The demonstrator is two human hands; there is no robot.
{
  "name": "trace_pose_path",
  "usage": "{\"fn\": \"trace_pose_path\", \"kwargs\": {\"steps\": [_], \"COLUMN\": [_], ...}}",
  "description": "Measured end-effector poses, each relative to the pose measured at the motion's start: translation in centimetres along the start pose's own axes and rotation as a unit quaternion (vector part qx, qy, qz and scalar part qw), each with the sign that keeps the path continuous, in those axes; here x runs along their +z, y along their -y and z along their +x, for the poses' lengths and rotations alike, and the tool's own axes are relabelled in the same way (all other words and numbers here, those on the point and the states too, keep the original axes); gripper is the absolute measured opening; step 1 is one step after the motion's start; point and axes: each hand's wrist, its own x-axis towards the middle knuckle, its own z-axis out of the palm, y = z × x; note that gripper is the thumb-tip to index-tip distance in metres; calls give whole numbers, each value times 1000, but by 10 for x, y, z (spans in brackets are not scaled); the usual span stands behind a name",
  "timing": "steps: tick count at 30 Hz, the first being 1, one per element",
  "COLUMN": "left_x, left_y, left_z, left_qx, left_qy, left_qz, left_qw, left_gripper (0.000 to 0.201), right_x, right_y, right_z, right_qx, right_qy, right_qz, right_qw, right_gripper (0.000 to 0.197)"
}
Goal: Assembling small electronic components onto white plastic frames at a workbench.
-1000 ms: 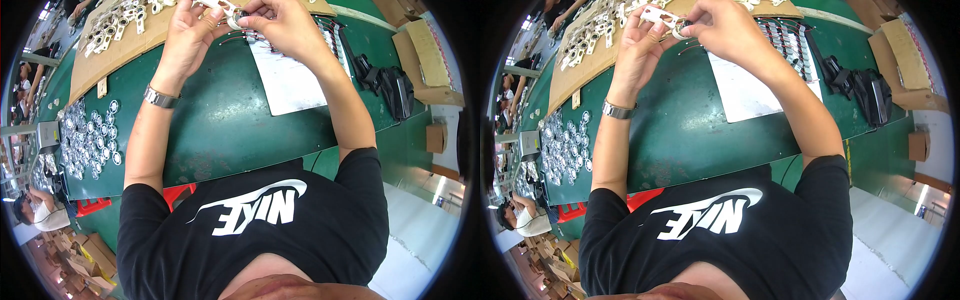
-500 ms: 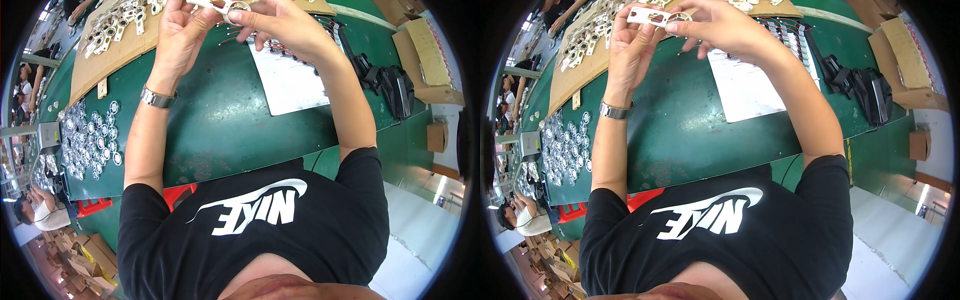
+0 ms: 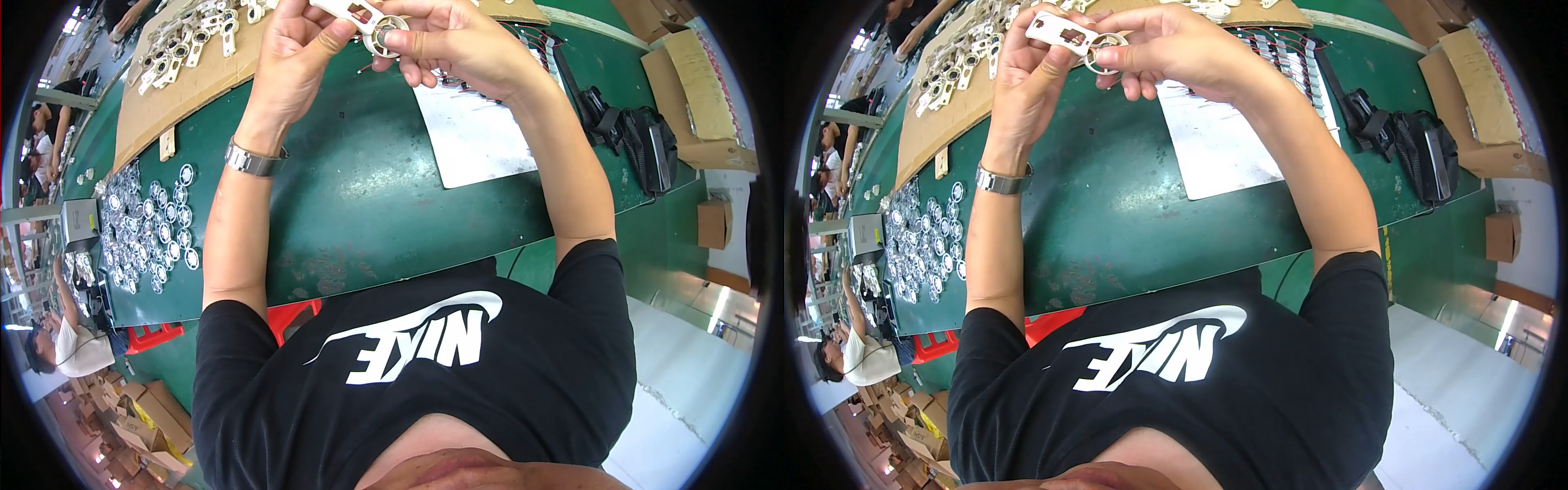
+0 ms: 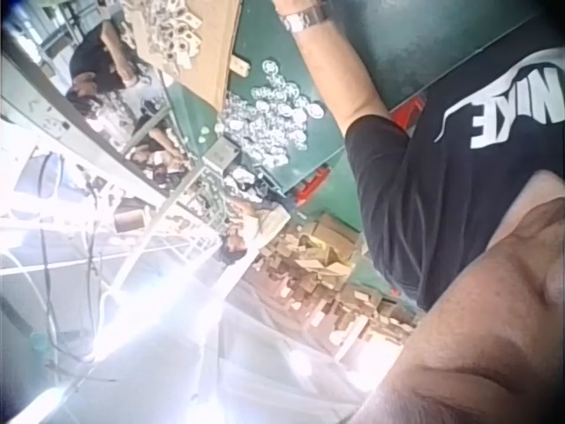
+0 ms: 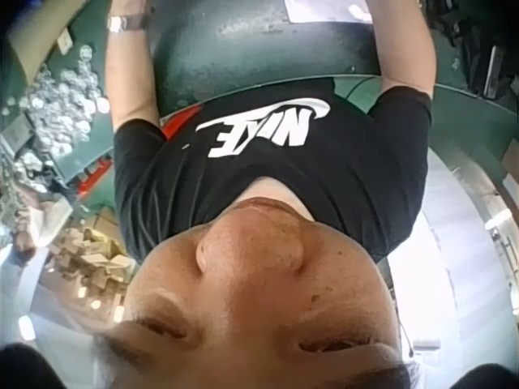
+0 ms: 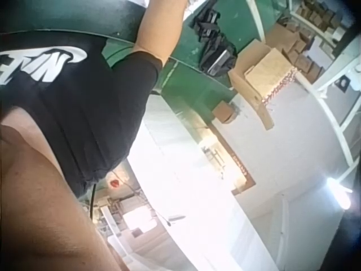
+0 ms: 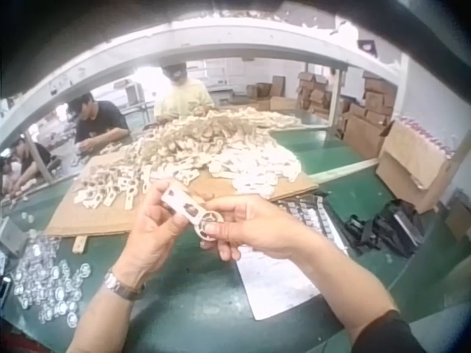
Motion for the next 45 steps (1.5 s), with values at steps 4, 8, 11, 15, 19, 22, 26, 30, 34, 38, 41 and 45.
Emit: {"fn": "trace_pose_path", "kwargs": {"steps": [4, 8, 11, 15, 19, 22, 26, 30, 34, 38, 41, 45], "left_x": [-6, 0, -14, -26, -29, -23, -27, -24, -30, -29, -28, -49], "left_y": [4, 1, 9, 11, 8, 7, 13, 8, 4, 6, 7, -5], "left_z": [-4, -2, -1, 0, 3, 3, 0, 2, 1, 2, 5, 16], "left_qx": [-1, 0, 22, 17, 1, 12, 4, 25, 3, -8, -16, 24], "left_qy": [-20, -5, 0, 6, 19, 27, 15, 49, 18, 15, 38, -10], "left_qz": [-1, 0, 38, 73, 53, 50, 34, 95, 42, 28, 48, 50], "left_qw": [1000, 1000, 999, 997, 998, 998, 999, 994, 999, 999, 998, 998], "left_gripper": [49, 51, 46, 42, 41, 40, 47, 40, 40, 40, 41, 44], "right_x": [10, 5, 11, 6, 7, 9, 8, 4, -2, 3, -4, 8], "right_y": [3, -20, -13, -23, -20, -19, -20, -18, -10, -20, -37, 17], "right_z": [1, 7, 11, 16, 8, 9, 12, 14, 7, 11, 21, 2], "right_qx": [4, -138, -160, -63, -110, -100, -96, -22, -33, -68, -58, -9], "right_qy": [-15, -46, -54, -42, -36, -49, -60, -29, 19, 4, -65, -124], "right_qz": [-18, -154, -161, -115, -143, -160, -153, -71, 31, -54, -64, -144], "right_qw": [1000, 977, 972, 991, 983, 981, 982, 997, 999, 996, 994, 982], "right_gripper": [37, 36, 37, 44, 49, 49, 49, 46, 44, 47, 42, 50]}}
